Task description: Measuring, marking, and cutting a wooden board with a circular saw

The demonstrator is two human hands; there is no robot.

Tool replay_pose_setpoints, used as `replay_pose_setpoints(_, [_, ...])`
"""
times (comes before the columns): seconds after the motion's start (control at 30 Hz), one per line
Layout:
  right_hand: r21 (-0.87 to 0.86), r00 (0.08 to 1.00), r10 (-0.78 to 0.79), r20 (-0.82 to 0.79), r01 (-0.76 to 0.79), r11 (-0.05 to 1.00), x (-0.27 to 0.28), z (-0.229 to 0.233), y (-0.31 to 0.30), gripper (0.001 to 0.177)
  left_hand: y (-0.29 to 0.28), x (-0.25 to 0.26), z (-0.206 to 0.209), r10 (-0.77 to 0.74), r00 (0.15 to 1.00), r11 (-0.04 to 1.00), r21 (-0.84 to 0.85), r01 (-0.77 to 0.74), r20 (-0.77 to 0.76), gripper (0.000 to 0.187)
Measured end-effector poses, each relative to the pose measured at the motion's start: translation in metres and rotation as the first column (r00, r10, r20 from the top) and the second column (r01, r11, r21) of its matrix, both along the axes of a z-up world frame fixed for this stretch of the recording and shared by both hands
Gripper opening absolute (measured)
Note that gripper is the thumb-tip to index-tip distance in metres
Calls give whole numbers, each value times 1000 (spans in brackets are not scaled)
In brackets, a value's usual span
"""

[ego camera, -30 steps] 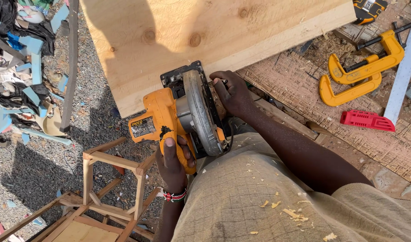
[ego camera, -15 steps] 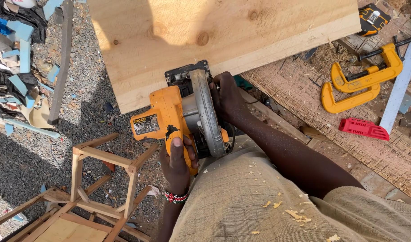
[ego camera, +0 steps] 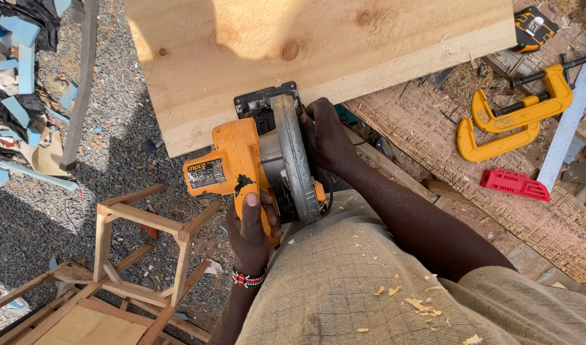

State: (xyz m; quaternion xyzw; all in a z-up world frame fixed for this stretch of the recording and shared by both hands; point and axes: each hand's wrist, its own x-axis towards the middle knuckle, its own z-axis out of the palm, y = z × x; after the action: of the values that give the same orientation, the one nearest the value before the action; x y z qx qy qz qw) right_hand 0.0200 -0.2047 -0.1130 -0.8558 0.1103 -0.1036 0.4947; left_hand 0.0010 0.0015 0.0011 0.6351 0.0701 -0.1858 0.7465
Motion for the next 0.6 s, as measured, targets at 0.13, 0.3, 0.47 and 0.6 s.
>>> replay_pose_setpoints(0.13, [-24,998,26,-49,-28,999,-7,4,-1,10,2,-1,-3,6,1000,1000,0,-6,2,40])
replay_pose_setpoints(0.3, [-52,999,33,-32,-34,998,-7,3,-1,8,2,-1,-3,0,1000,1000,-2,0,-5,40])
replay_pose_setpoints(0.47, [-16,1000,4,-25,-4,1000,10,0,-5,8,1,-1,-4,10,1000,1000,-15,-10,8,39])
replay_pose_setpoints(0.6, [-22,996,46,-70,-48,999,-5,7,-1,12,1,1,-5,29,1000,999,-17,-29,-4,39])
